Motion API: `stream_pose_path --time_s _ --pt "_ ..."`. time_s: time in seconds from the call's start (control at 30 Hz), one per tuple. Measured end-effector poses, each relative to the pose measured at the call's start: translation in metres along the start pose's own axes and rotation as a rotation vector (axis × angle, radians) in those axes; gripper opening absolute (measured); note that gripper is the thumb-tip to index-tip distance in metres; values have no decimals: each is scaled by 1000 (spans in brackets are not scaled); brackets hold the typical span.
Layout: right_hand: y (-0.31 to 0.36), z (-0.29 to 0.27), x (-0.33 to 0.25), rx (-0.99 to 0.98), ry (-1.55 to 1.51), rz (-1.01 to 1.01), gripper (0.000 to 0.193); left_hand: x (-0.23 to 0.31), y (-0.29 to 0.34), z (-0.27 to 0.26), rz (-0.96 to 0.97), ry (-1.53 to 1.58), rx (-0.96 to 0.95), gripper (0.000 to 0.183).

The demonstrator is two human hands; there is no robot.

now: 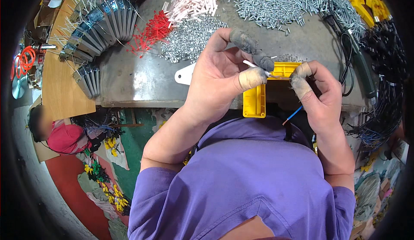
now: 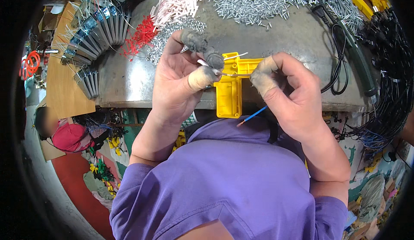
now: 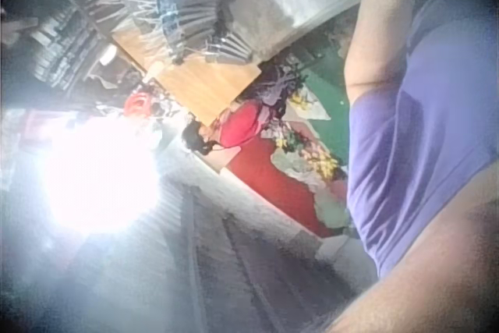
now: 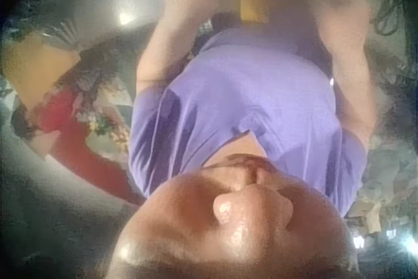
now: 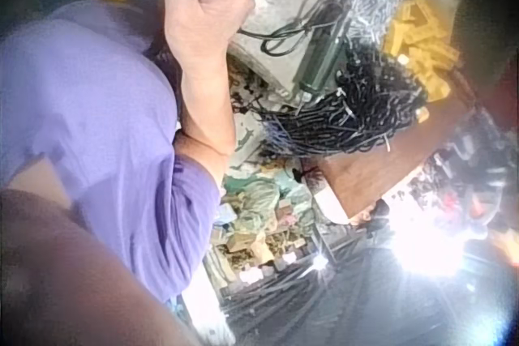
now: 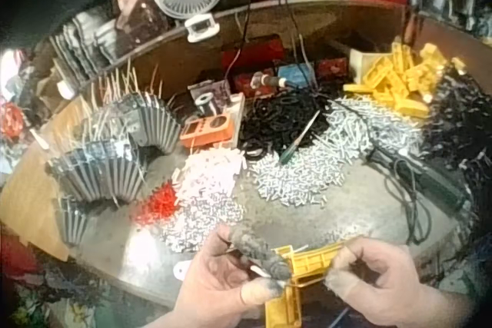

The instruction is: The person assembles electrical components into a yellow plastic housing at a workbench by soldering electrical wires and small pins to a metal heating element, then securing the assembly with screws using an electric screwdriver.

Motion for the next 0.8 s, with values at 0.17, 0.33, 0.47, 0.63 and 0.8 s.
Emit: stream_pose_path --time_s 0.17,0.33,0.47,0.63,0.8 --pt "1 2 -5 15 127 -66 9 8 7 10 345 -441 -79 46" --pt "-1 1 -7 46 238 -64 7 17 8 17 557 -891 -245 27" --pt "0 4 -4 40 219 -85 6 17 11 16 626 -1119 -284 23" --pt "0 4 -6 -49 268 -96 10 5 11 16 430 -971 -228 30" --pt "2 7 4 -115 118 53 35 9 9 12 430 -826 -192 42"
Point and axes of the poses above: each hand's wrist, its own y-axis away from the middle knuckle, its own z-axis out of the palm, x = y × z, the point moved 4 cm from there along -y, towards the middle knuckle, and after that the axes turned 6 degrees about y, right-handed, at the moved point
